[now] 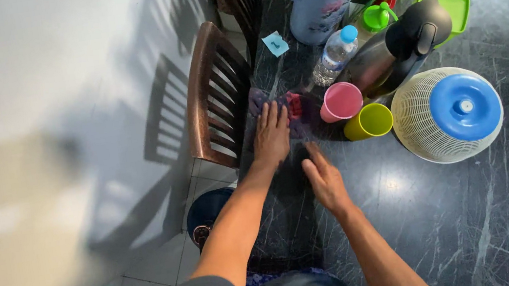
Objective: Clean the table with a cloth and organize objects.
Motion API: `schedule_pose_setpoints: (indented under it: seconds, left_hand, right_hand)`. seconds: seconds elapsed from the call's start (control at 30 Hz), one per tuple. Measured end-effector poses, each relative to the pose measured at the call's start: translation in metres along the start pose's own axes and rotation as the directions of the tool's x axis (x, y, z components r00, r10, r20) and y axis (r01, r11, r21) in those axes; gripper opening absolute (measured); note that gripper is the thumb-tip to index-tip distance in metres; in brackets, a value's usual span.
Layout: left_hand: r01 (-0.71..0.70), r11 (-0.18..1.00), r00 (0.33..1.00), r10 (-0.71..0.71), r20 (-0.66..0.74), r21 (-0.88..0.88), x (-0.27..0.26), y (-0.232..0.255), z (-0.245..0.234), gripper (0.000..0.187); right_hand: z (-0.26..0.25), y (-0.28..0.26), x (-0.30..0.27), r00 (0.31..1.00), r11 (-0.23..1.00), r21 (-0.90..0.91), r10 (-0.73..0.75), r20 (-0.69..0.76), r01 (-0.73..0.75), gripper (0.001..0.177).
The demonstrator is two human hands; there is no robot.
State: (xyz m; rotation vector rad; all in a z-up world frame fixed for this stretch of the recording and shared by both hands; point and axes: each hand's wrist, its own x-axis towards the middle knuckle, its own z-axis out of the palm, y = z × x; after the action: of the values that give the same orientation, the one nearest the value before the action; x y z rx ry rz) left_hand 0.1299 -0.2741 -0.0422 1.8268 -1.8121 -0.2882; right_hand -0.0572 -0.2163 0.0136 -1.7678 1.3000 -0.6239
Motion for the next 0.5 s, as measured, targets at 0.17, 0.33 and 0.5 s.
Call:
schedule_pose_setpoints:
  seconds: [0.17,0.33,0.5]
  left_hand:
    - [-0.142,0.988,0.987,0.146,0.069,-0.057,-0.067,0.021,-0.01,0.058]
    - [-0.161,0.985,0.97,0.17,0.176,-0.064,-0.059,0.006,-0.011,0.053]
    - [-0.03,0.999,0.996,0.029,0.083,0.018,0.014,-0.023,0.007,0.051]
  right_hand:
    - [0.01,-0.032,0.009,0.994,0.99,-0.113,-0.078,0.078,0.087,0.062]
    - [0.017,-0.031,0.021,0.986,0.976,-0.182,-0.093,0.136,0.117,0.063]
    - [0.014,-0.033,0.044,0.991,0.956,-0.268,-0.1,0.094,0.122,0.064]
